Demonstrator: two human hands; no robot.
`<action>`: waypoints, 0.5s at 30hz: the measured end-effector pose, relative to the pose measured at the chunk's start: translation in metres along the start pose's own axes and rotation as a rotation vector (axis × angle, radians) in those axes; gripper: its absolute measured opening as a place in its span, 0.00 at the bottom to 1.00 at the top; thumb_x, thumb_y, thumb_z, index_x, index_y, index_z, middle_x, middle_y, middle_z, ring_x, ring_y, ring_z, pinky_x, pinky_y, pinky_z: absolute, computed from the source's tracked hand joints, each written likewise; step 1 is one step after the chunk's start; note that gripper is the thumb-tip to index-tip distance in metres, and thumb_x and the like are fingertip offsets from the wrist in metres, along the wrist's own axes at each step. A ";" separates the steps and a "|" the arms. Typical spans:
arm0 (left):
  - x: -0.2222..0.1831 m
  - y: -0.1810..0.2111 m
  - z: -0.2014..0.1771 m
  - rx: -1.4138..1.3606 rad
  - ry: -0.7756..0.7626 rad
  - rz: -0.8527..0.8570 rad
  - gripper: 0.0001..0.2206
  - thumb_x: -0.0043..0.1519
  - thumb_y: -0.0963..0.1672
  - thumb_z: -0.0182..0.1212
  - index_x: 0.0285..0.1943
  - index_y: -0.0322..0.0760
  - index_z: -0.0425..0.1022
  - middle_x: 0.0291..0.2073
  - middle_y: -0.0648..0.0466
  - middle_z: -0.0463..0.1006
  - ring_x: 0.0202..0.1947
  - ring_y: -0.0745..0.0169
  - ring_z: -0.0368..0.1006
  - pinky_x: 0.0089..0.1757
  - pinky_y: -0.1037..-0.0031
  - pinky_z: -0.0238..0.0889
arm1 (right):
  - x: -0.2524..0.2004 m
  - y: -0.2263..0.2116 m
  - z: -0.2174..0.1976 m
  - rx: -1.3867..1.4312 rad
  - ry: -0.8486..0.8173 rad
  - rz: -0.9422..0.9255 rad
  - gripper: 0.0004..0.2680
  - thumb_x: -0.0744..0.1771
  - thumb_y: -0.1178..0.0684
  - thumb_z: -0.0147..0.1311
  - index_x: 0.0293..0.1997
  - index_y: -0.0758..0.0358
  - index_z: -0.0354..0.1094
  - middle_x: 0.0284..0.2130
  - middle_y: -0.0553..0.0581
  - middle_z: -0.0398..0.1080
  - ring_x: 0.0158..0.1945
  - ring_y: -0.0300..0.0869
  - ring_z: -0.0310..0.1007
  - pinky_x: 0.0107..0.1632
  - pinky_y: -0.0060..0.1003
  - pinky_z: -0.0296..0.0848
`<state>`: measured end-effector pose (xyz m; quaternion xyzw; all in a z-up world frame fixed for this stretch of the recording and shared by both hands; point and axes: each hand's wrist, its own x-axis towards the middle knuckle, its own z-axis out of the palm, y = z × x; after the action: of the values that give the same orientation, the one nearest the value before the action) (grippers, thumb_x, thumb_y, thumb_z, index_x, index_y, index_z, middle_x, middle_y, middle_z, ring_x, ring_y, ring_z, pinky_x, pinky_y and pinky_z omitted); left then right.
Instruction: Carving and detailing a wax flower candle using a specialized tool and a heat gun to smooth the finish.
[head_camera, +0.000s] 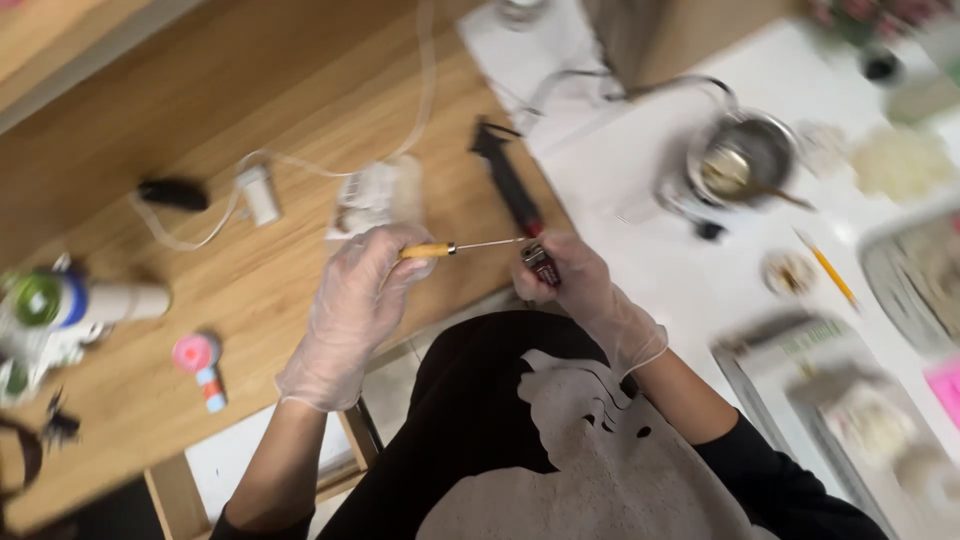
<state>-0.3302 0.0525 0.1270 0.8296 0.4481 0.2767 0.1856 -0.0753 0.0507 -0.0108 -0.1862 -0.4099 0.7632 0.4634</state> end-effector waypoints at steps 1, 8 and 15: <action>0.001 -0.016 -0.006 0.024 0.040 -0.031 0.09 0.63 0.39 0.64 0.51 0.36 0.72 0.41 0.47 0.80 0.42 0.43 0.77 0.42 0.59 0.70 | 0.021 0.001 0.000 -0.003 -0.052 0.020 0.22 0.69 0.32 0.43 0.24 0.61 0.64 0.17 0.49 0.59 0.22 0.36 0.54 0.27 0.34 0.52; 0.037 -0.110 0.005 0.258 0.327 -0.061 0.10 0.62 0.41 0.64 0.50 0.36 0.71 0.37 0.44 0.80 0.42 0.37 0.75 0.43 0.52 0.67 | 0.160 0.008 -0.056 -0.136 0.202 0.179 0.21 0.68 0.32 0.44 0.19 0.55 0.56 0.13 0.47 0.54 0.16 0.36 0.48 0.21 0.35 0.45; 0.118 -0.169 0.031 0.355 0.379 -0.097 0.08 0.65 0.41 0.63 0.46 0.35 0.67 0.30 0.45 0.78 0.36 0.41 0.74 0.45 0.53 0.62 | 0.267 -0.008 -0.126 -0.118 0.158 0.278 0.21 0.67 0.31 0.43 0.17 0.54 0.54 0.11 0.48 0.51 0.14 0.38 0.45 0.19 0.35 0.43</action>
<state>-0.3667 0.2402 0.0435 0.7599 0.5556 0.3352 -0.0371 -0.1211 0.3388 -0.0538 -0.3273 -0.3866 0.7776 0.3724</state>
